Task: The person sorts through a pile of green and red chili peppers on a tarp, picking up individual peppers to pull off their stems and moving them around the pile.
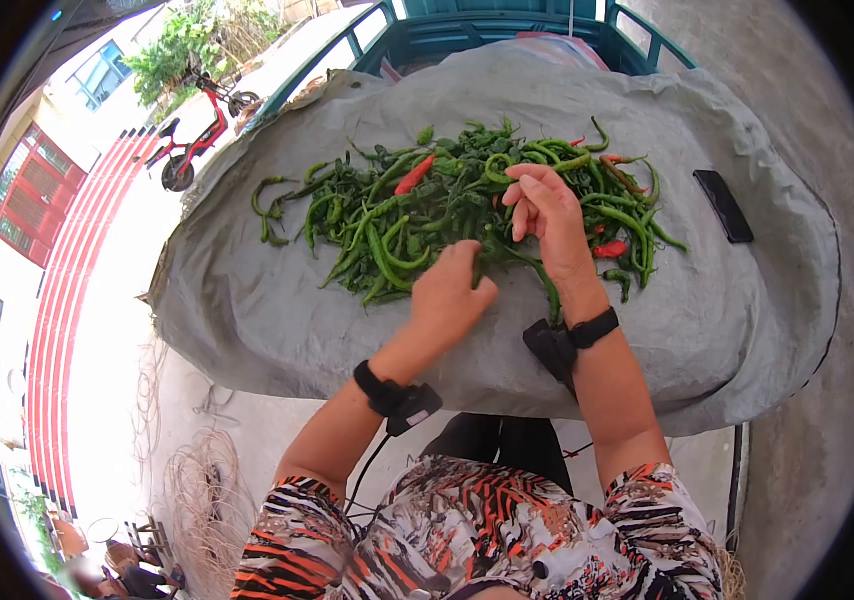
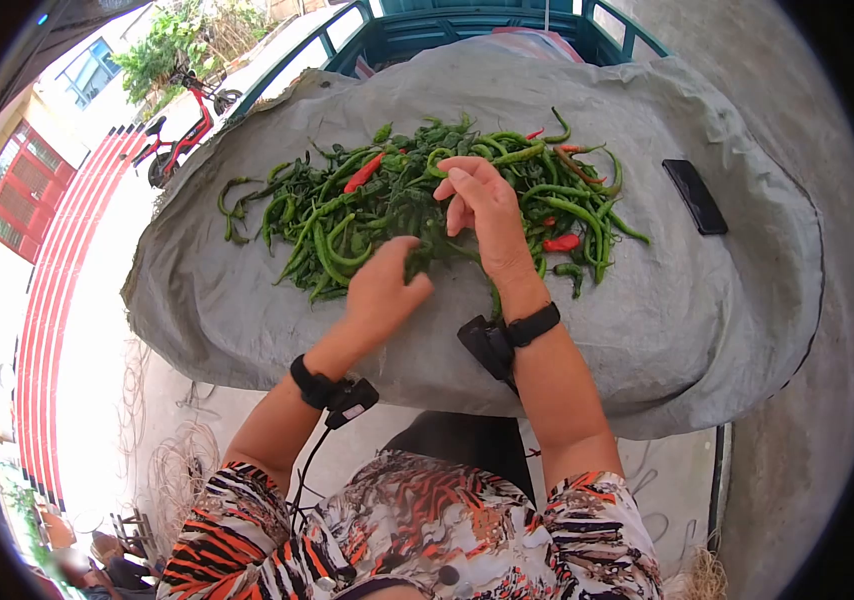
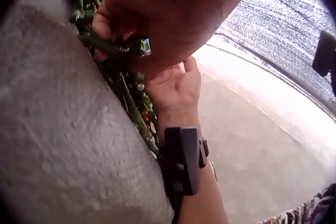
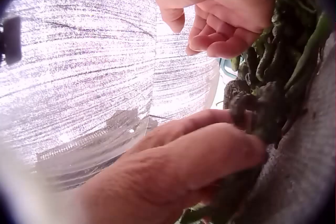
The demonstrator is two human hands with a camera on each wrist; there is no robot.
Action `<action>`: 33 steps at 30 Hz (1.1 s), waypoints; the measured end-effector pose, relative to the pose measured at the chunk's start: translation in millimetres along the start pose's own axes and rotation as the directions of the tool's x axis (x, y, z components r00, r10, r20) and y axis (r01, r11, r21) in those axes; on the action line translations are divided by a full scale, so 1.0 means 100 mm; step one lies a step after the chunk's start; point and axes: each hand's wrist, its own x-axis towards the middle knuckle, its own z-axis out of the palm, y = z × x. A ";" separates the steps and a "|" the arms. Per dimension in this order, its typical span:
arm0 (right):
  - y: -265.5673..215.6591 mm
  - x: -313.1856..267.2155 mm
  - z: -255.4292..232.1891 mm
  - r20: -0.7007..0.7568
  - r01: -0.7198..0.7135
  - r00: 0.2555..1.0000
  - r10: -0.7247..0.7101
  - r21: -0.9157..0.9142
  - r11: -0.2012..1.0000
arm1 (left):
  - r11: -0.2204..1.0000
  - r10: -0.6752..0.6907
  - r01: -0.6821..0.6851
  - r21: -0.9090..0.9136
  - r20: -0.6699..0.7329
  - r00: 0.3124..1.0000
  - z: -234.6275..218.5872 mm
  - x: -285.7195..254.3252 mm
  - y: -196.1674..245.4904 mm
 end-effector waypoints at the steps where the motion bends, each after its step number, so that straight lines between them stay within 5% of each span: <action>1: 0.00 0.00 0.00 0.010 -0.005 1.000 0.005 -0.016 1.000 | 0.999 0.020 -0.023 -0.044 -0.066 0.998 -0.06 0.01 -0.05; 2: 0.01 -0.01 -0.01 0.020 -0.010 1.000 0.010 -0.032 0.999 | 0.995 0.038 -0.050 -0.087 -0.134 0.990 -0.11 0.02 -0.09; 6: -0.04 -0.04 0.07 0.096 0.009 0.995 0.007 -0.162 0.987 | 0.830 -0.238 0.208 -0.518 0.010 0.971 -0.46 0.07 0.04; 15: 0.03 -0.07 0.12 0.369 0.090 0.928 0.058 -0.370 0.925 | 0.761 -0.254 0.263 -0.593 0.099 0.962 -0.43 0.08 0.06; 18: 0.04 -0.07 0.11 0.285 -0.013 0.950 0.128 -0.371 0.929 | 0.771 -0.244 0.239 -0.590 0.073 0.967 -0.34 0.08 0.02; 21: 0.08 -0.04 0.11 0.195 0.026 0.981 0.015 -0.202 0.979 | 0.758 -0.248 0.233 -0.608 0.062 0.967 -0.29 0.07 0.00; 30: 0.05 -0.05 0.10 0.273 0.007 0.959 0.071 -0.276 0.961 | 0.693 -0.264 0.268 -0.670 0.111 0.958 -0.33 0.12 0.09; 33: 0.02 -0.08 0.15 0.191 0.024 0.982 0.012 -0.183 0.983 | 0.692 -0.246 0.237 -0.682 0.086 0.965 -0.29 0.11 0.05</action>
